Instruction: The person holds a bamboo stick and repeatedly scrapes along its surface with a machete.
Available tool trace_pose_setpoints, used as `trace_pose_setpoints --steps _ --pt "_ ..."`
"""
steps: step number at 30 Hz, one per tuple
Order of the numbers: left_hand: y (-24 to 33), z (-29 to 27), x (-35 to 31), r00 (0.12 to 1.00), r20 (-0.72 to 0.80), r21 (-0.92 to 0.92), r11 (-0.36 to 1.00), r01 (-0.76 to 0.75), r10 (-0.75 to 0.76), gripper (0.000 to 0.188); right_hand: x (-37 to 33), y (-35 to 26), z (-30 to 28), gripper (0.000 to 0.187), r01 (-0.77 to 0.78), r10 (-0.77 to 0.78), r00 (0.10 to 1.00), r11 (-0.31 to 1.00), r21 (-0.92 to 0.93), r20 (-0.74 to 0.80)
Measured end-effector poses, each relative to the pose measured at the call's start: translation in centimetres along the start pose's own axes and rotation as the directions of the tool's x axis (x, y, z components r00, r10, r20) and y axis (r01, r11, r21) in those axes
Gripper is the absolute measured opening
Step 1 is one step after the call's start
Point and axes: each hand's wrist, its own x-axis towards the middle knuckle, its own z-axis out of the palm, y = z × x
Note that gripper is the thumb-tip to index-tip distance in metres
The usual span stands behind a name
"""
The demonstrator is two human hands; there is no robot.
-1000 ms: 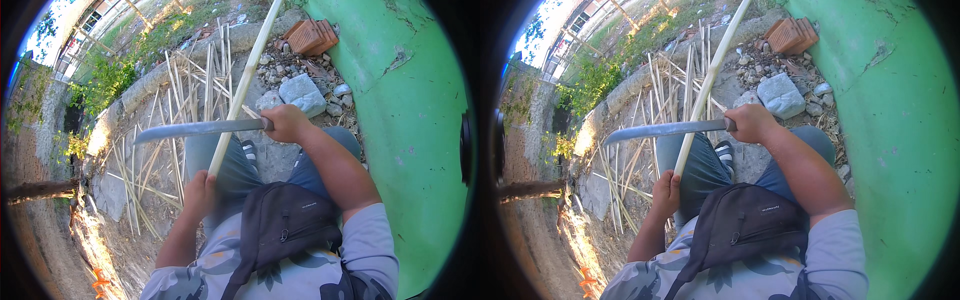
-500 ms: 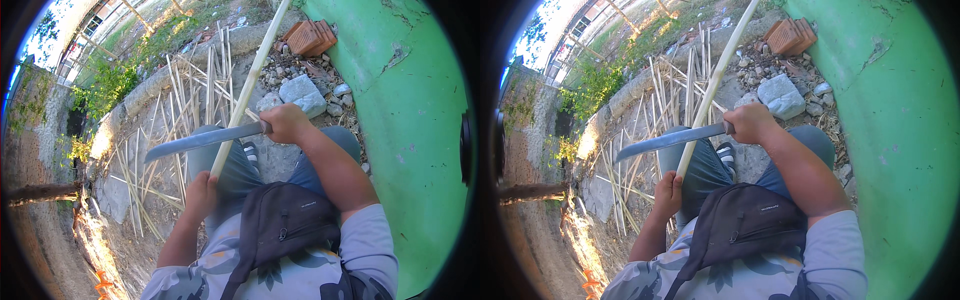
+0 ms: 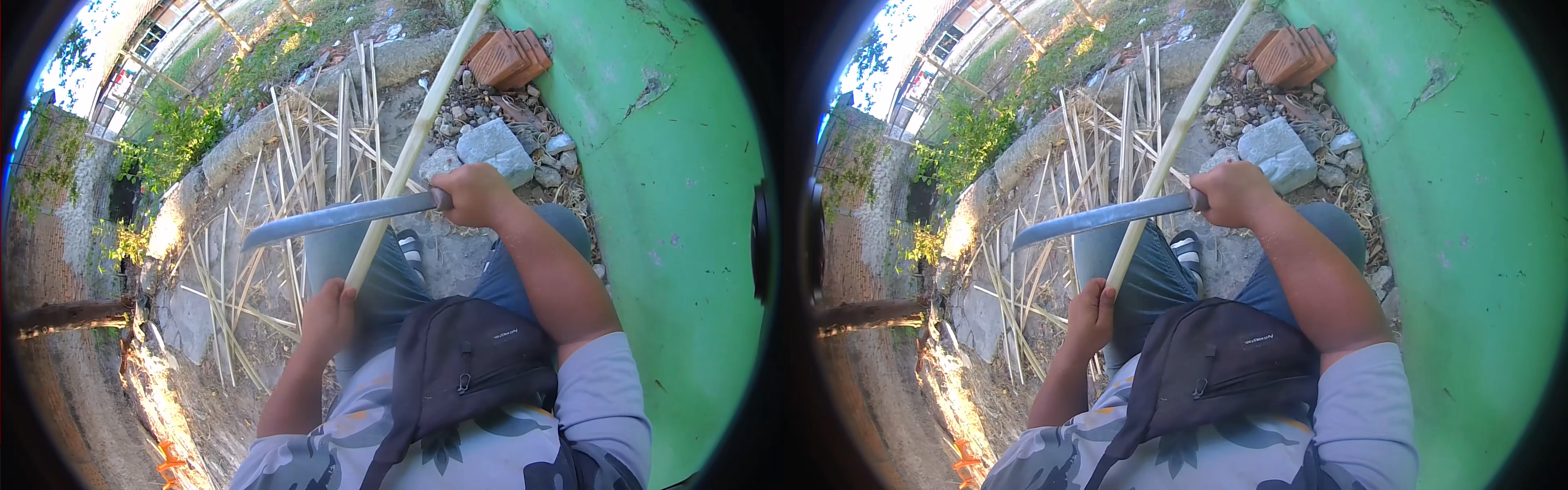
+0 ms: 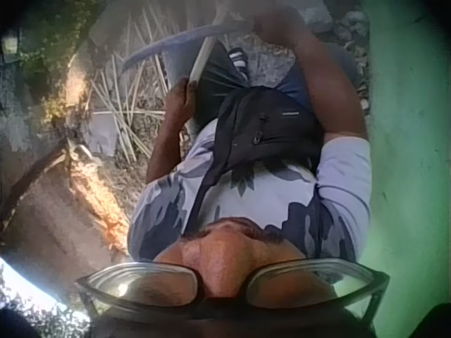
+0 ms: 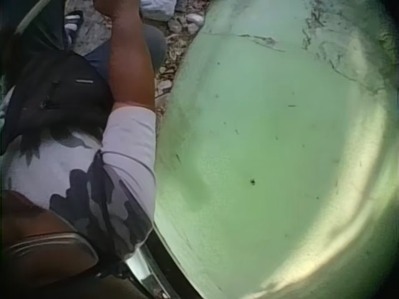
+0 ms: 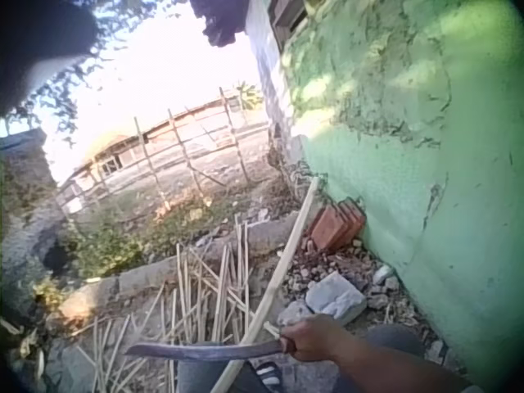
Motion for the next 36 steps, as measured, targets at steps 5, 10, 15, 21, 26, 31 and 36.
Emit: trace_pose_setpoints --steps 5,10,15,21,26,31,36 --pt "-0.7 0.5 -0.1 1.0 -0.008 0.035 0.999 -0.007 0.007 0.035 0.7 2.3 0.6 0.016 -0.155 0.156 0.988 0.979 0.132 -0.003" --pt "-0.6 0.7 -0.3 0.999 -0.038 0.017 1.0 -0.002 0.003 0.035 -0.1 2.2 0.1 0.018 -0.059 0.09 0.983 0.981 0.187 -0.162" --pt "-1.0 0.6 -0.2 1.0 -0.023 -0.018 1.0 0.021 -0.021 0.038 -0.3 0.6 -0.5 0.017 -0.003 0.007 0.995 0.999 0.043 -0.097" --pt "-1.1 -0.6 -1.1 0.998 -0.03 0.047 0.998 -0.051 0.053 0.039 -0.4 2.4 -1.2 0.015 -0.071 0.087 0.982 0.992 0.101 -0.17" --pt "-2.6 -1.2 -2.9 1.0 -0.004 -0.03 1.0 -0.002 0.002 0.04 -0.4 2.3 -1.6 0.014 -0.061 0.103 0.967 0.982 0.177 -0.235" --pt "-3.4 -1.5 -4.2 1.0 -0.023 0.014 1.0 0.016 -0.015 0.035 -0.4 2.7 -2.3 0.014 -0.014 0.029 0.979 0.997 0.075 -0.2" --pt "-4.1 -1.6 -5.2 0.997 -0.07 0.06 0.998 -0.012 0.016 0.031 -0.3 2.6 -1.4 0.015 -0.003 0.035 0.978 0.988 0.154 -0.205"
